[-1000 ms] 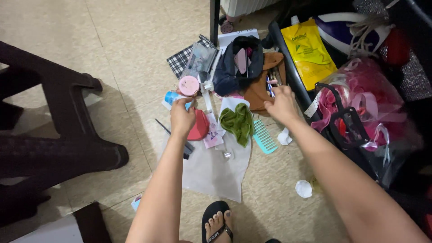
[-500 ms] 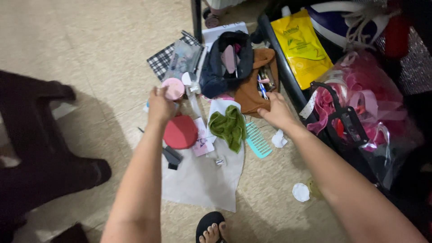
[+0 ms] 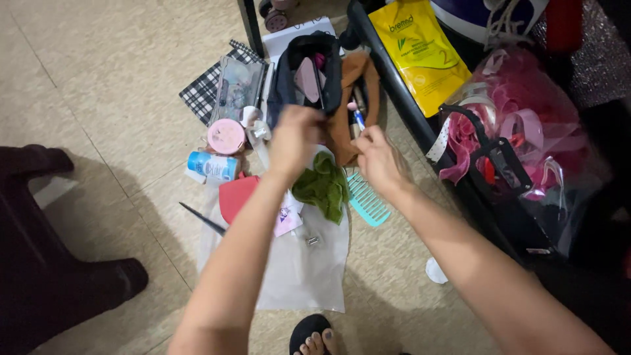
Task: The person clears a cluttered black table by moving papers, a comb, a small pink container, and other items into a nearby rolling cart. They then wipe the table surface with a green cloth and continue sorting items on the floor and lower shelves of the cart.
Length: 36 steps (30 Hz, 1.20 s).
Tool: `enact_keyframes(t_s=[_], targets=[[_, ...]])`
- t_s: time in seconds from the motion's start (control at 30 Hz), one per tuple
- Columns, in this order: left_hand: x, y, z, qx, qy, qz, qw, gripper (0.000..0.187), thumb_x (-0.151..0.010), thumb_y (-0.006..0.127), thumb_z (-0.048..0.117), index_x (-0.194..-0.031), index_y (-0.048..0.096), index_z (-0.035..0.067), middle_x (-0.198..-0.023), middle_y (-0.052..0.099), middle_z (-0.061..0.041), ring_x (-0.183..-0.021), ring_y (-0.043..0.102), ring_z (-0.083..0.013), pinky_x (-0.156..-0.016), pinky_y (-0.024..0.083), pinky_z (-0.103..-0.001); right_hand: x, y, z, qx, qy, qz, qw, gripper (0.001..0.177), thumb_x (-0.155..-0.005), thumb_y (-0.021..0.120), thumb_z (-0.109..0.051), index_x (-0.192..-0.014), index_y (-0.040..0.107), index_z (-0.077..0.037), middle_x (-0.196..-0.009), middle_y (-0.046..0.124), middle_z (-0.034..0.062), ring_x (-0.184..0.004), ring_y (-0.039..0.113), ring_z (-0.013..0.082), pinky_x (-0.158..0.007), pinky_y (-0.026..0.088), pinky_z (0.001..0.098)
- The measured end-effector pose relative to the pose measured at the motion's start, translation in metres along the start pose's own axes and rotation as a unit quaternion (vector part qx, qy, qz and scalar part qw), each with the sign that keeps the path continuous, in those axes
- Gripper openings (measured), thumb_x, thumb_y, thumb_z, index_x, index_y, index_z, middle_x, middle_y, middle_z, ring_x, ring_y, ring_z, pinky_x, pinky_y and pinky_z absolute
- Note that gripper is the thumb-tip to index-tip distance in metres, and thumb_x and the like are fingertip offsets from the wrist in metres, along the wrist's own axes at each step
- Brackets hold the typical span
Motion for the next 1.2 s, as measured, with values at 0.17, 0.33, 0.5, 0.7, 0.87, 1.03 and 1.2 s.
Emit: enact_keyframes(t_s=[0.17,0.33,0.5,0.7,0.87,1.03,1.2], targets=[[-0.012,0.081,0.028,-0.175,0.016,-0.112,0.978,0.017,-0.082,0.071,0.018,-0.096,0.08,0.012,-0.127,0.059,-0.023,-0.099,0.063,-0.0466,-0.086,0.054,-0.05,0.017,-0.004,0.005,0.036,-0.077,-0.016,0.996,0.03,-0.088,0.066,-0.01,-0.117,0.071,-0.012,-0.127,0.059,0.0115,-0.112,0.065,0.0355,-0.089,0.054,0.0462],[-0.003,0.128,-0.018,-0.219,-0.156,-0.176,0.947,0.031,-0.086,0.075,0.026,-0.107,0.075,0.003,-0.133,0.057,-0.03,-0.107,0.069,-0.0426,-0.093,0.058,-0.048,0.019,0.025,0.065,-0.06,-0.003,0.076,0.995,0.026,-0.091,0.078,-0.031,-0.112,0.077,-0.017,-0.131,0.06,0.0204,-0.114,0.064,0.0374,-0.095,0.053,0.0411],[0.001,0.137,-0.03,-0.175,-0.171,-0.135,0.96,0.047,-0.087,0.066,0.006,-0.133,0.06,0.003,-0.154,0.038,-0.034,-0.105,0.07,-0.0459,-0.091,0.057,-0.051,0.004,0.092,0.126,-0.391,0.416,-0.049,0.82,0.031,-0.088,0.071,-0.03,-0.118,0.068,-0.021,-0.119,0.07,0.009,-0.108,0.066,0.0231,-0.079,0.057,0.0382],[0.013,0.122,0.005,-0.036,-0.059,-0.027,0.997,0.087,-0.07,0.07,-0.004,-0.151,0.038,0.0,-0.158,0.028,-0.035,-0.126,0.056,-0.0503,-0.103,0.05,-0.047,0.003,0.06,0.125,-0.342,0.395,0.021,0.852,0.037,-0.08,0.071,-0.002,-0.114,0.079,-0.011,-0.103,0.078,0.0069,-0.086,0.07,0.0161,-0.075,0.055,0.0276],[0.012,0.112,0.036,0.066,-0.015,0.035,0.997,0.088,-0.069,0.067,-0.004,-0.152,0.037,0.0,-0.157,0.033,-0.036,-0.129,0.051,-0.053,-0.104,0.047,-0.045,0.002,0.021,0.114,-0.322,0.247,0.177,0.897,0.035,-0.083,0.073,-0.011,-0.118,0.076,-0.007,-0.101,0.079,0.0088,-0.086,0.072,0.0167,-0.076,0.056,0.0284],[-0.003,0.073,0.022,0.009,-0.03,0.006,0.999,0.035,-0.085,0.067,0.005,-0.118,0.071,0.012,-0.125,0.065,-0.024,-0.112,0.068,-0.0416,-0.099,0.053,-0.044,-0.014,0.008,0.127,-0.092,0.125,0.042,0.987,0.043,-0.083,0.081,-0.025,-0.12,0.074,-0.004,-0.114,0.071,0.0223,-0.106,0.069,0.0375,-0.095,0.052,0.0418],[0.001,-0.044,-0.07,-0.042,-0.034,0.227,0.972,0.027,-0.089,0.056,-0.003,-0.112,0.063,0.008,-0.109,0.067,-0.017,-0.102,0.067,-0.0356,-0.09,0.054,-0.045,-0.009,-0.014,0.093,-0.042,0.043,0.091,0.994,0.04,-0.081,0.077,-0.02,-0.117,0.073,-0.001,-0.138,0.057,0.0268,-0.125,0.056,0.0431,-0.106,0.044,0.0438]])
Point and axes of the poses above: each hand's wrist, its own x-axis away from the middle knuckle, its own y-axis out of the palm, z = x × y, the point moved 6 cm from there along -x, towards the middle knuckle
